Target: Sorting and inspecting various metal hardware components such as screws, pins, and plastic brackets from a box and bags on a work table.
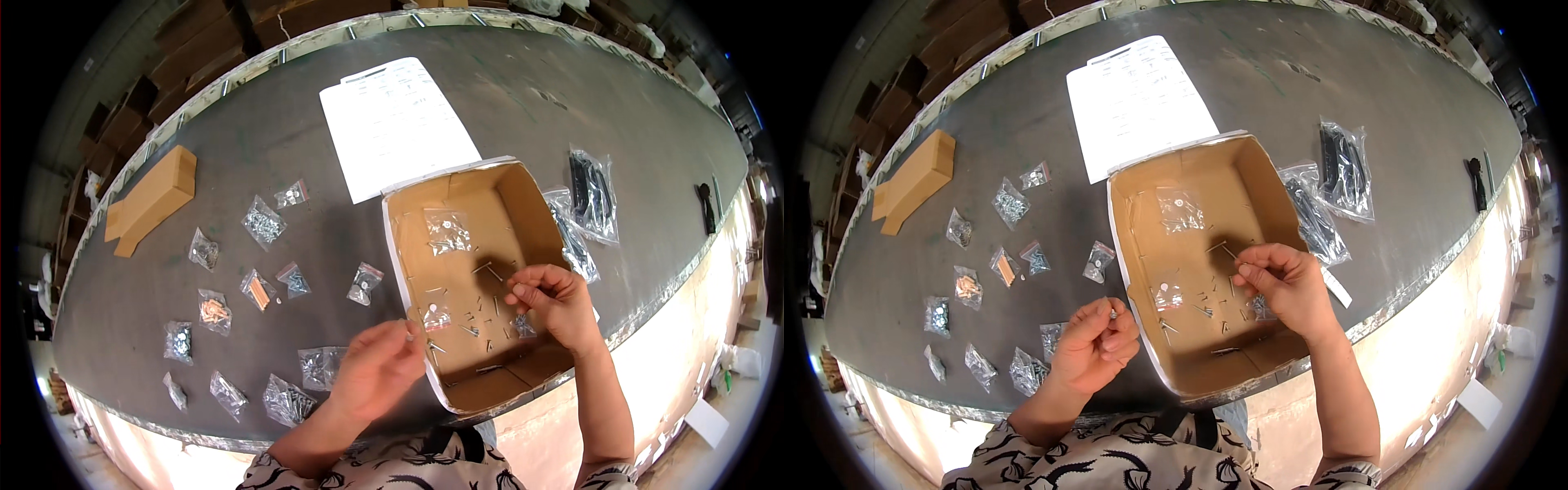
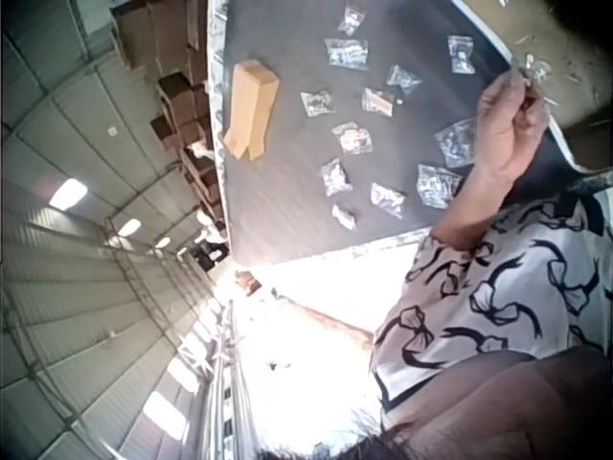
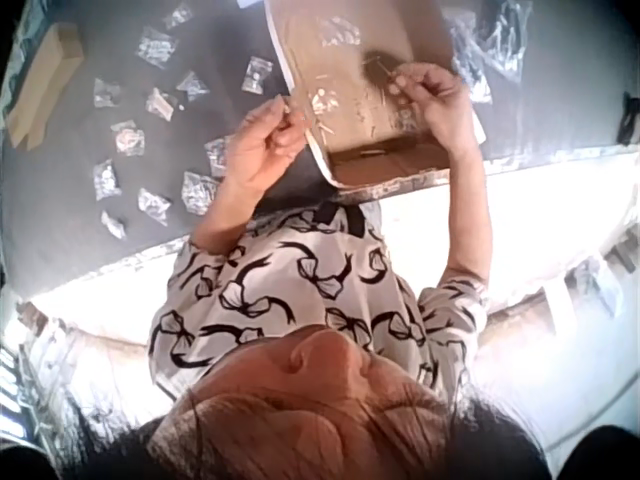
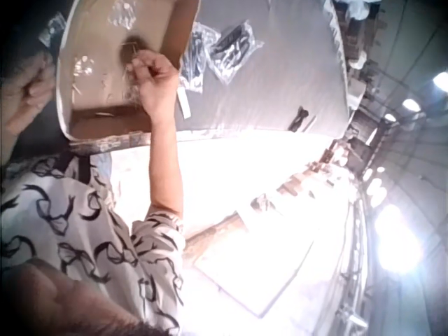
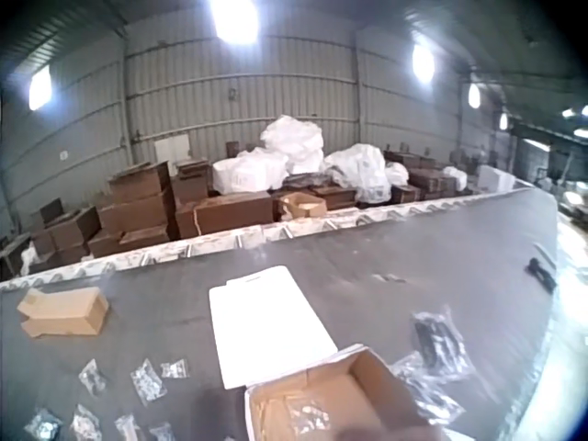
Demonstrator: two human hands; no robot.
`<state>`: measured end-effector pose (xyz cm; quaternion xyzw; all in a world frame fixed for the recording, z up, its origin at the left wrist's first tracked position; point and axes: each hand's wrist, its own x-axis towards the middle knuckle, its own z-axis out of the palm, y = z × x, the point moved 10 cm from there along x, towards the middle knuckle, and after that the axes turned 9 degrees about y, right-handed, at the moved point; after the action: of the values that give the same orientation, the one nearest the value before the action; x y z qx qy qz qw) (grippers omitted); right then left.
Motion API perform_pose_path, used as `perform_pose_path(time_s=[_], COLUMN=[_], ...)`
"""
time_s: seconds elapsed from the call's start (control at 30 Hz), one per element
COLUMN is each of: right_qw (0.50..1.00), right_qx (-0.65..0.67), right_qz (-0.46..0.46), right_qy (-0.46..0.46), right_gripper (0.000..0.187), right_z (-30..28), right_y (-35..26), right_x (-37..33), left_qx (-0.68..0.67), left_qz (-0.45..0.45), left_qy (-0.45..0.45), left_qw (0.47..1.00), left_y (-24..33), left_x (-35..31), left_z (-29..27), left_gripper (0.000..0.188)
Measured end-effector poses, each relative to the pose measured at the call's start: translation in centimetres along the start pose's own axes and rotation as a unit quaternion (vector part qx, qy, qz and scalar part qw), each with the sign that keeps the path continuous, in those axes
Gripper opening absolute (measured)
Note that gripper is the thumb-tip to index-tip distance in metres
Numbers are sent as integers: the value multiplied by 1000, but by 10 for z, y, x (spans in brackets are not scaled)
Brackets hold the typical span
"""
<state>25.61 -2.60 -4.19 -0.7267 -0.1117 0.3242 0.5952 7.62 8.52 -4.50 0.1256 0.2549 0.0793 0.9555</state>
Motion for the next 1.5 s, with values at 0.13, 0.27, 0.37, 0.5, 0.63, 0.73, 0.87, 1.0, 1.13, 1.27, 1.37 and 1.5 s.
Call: perform_pose_path(time_s=[0.13,0.27,0.37,0.5,0.63,0.73,0.87,1.0,1.13,1.27,1.37,1.5], right_qw=[999,990,979,970,977,975,961,954,962,947,951,954], right_qx=[35,-38,5,36,81,61,13,-19,27,-28,-28,-4], right_qz=[-29,-129,-196,-235,-192,-211,-275,-297,-270,-319,-309,-301], right_qy=[-15,-42,-56,-44,-39,-38,-14,25,35,31,8,-5], right_gripper=[11,9,11,13,15,15,16,17,16,19,23,22], right_z=[12,29,34,35,34,37,41,38,38,42,41,45], right_y=[-12,-45,-62,-72,-66,-69,-79,-82,-74,-85,-79,-82], right_x=[-14,-36,-46,-53,-52,-54,-57,-63,-61,-68,-73,-77], left_qx=[5,-20,-41,-76,-65,-59,-59,-62,-53,-5,28,47], left_qz=[-20,-59,-56,-61,-55,-44,-55,-54,-15,78,128,156], left_qy=[38,21,9,17,21,38,11,41,25,16,-20,-83], left_qw=[999,998,998,995,996,997,997,996,998,997,991,983], left_y=[-18,-38,-45,-47,-52,-54,-56,-61,-56,-40,-28,-23], left_x=[6,16,23,23,25,25,26,26,26,25,23,21], left_z=[10,23,30,38,36,34,30,30,33,34,41,53], left_gripper=[18,19,17,16,15,15,14,15,14,14,14,15])
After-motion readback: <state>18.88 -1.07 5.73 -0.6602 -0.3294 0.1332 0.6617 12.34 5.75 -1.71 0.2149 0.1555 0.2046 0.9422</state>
